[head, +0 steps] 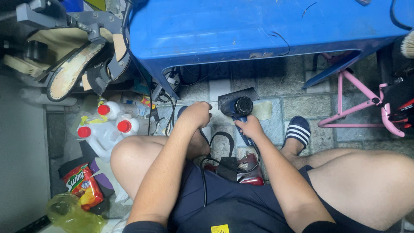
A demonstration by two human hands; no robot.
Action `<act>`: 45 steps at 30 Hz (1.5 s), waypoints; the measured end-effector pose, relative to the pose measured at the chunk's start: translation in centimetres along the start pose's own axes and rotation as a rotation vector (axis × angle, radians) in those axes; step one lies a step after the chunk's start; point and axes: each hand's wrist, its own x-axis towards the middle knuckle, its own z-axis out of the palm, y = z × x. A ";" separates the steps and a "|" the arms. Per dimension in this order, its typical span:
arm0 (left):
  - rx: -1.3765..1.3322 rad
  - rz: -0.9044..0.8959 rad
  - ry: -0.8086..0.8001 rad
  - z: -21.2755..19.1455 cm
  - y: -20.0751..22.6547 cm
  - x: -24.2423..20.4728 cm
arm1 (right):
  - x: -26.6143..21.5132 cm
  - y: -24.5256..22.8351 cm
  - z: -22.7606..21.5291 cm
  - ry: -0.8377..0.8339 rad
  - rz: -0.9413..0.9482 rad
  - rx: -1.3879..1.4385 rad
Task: The person uses a heat gun to warm a rectangular piece of dark material, then presses it onto a beige backing. They trim the edges with a utility knife and inspect the finished piece.
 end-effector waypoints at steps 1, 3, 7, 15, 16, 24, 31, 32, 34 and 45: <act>0.012 0.002 -0.002 -0.3 0.1 -0.2 | 0.3 0.8 -0.1 0.013 -0.005 0.003; 0.035 0.007 -0.006 -0.8 0.4 -0.6 | 1.1 2.4 -0.4 0.079 -0.093 -0.043; 0.036 0.043 0.023 -1.3 1.2 -0.8 | 2.3 5.7 -2.1 0.319 -0.426 -0.199; 0.072 0.022 -0.029 -1.6 1.3 -1.2 | 0.1 4.4 -6.8 0.331 -0.107 -0.119; 0.076 0.030 -0.022 -1.7 1.2 -1.3 | -0.3 3.8 -7.2 0.267 0.033 -0.053; 0.023 0.016 0.004 -1.4 0.5 -1.9 | -0.8 2.5 -7.7 0.369 0.076 0.073; 0.016 0.008 0.027 -0.9 -0.4 -2.0 | 1.3 2.7 -7.6 0.447 0.054 0.119; 0.019 -0.006 0.015 -0.8 -0.5 -2.0 | 1.5 2.6 -7.4 0.455 0.051 0.129; 0.020 -0.007 -0.003 -0.6 -0.7 -2.0 | 1.8 2.2 -7.0 0.450 0.072 0.117; -0.010 -0.017 -0.002 -0.2 -1.8 -1.8 | 1.8 -0.2 -4.1 0.359 0.024 0.084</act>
